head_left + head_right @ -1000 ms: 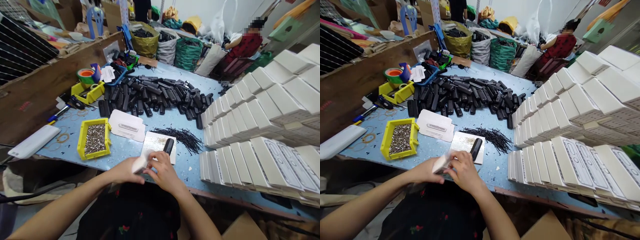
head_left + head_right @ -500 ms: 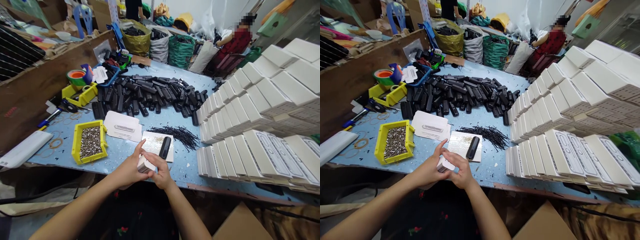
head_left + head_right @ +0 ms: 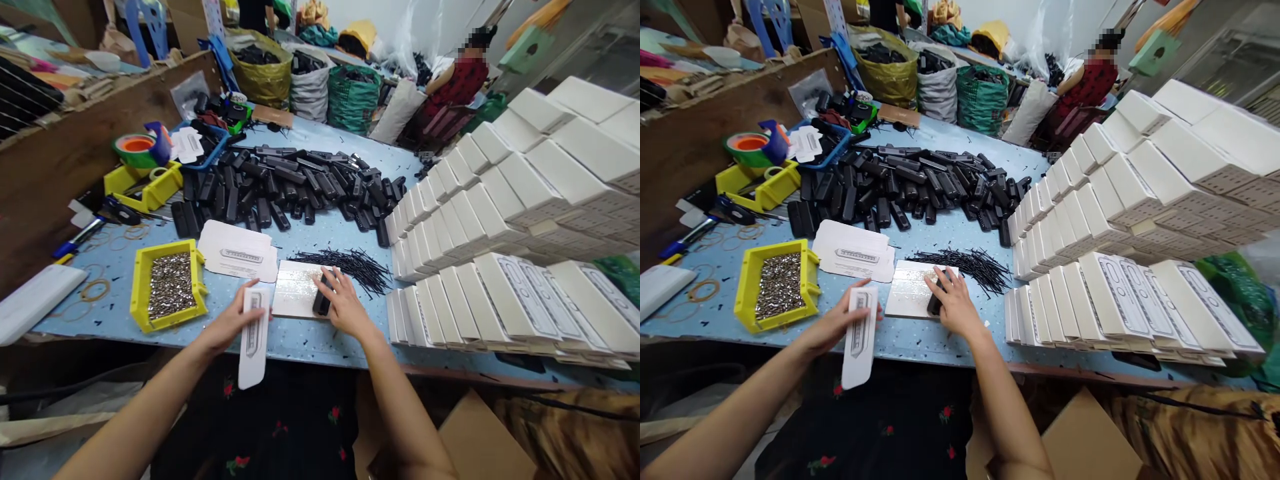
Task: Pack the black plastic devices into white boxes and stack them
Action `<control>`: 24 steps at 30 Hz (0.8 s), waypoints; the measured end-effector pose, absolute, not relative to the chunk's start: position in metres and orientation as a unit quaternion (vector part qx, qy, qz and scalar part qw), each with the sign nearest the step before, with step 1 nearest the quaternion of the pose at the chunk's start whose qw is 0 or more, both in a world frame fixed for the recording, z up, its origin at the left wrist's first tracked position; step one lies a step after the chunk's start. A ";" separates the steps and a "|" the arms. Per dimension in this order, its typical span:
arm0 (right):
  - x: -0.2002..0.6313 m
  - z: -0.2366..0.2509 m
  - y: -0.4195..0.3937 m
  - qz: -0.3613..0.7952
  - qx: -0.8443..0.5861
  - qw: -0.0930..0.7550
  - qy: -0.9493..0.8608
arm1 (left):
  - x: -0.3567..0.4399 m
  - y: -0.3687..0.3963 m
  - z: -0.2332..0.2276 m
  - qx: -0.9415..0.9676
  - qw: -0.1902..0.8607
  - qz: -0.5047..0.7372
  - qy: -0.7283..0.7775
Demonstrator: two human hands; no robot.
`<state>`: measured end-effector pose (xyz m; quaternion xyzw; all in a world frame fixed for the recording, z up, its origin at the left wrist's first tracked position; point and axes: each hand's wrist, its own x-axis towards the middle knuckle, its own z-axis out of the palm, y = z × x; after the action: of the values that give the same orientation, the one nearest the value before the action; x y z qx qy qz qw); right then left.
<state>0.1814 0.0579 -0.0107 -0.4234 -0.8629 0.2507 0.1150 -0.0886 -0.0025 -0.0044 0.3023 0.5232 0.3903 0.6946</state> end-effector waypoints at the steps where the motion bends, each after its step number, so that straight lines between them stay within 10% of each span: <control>1: 0.193 -0.013 0.066 0.247 -0.424 0.075 -0.868 | -0.096 0.000 -0.008 0.238 0.711 0.427 0.506; 4: 0.206 -0.012 0.071 0.312 -0.423 0.098 -0.845 | -0.107 0.010 -0.012 0.086 0.691 0.536 0.478; 9: 0.151 -0.001 0.033 0.445 -0.461 0.520 -0.565 | -0.069 0.008 -0.006 -0.045 0.628 0.591 0.504; 12: 0.114 0.001 0.014 0.417 -0.434 0.604 -0.522 | -0.046 -0.007 -0.006 0.015 0.688 0.534 0.491; 19: 0.094 -0.008 0.051 0.456 -0.362 0.398 -0.709 | -0.080 -0.030 -0.029 0.530 0.345 0.408 0.658; 24: 0.051 -0.023 0.161 0.348 -0.532 0.204 -0.745 | -0.082 -0.019 -0.036 0.561 0.361 0.335 0.666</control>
<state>0.0509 0.1612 -0.0227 -0.5317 -0.7446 0.3481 0.2042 -0.0818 -0.0195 -0.0358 0.5612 0.6655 0.3346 0.3609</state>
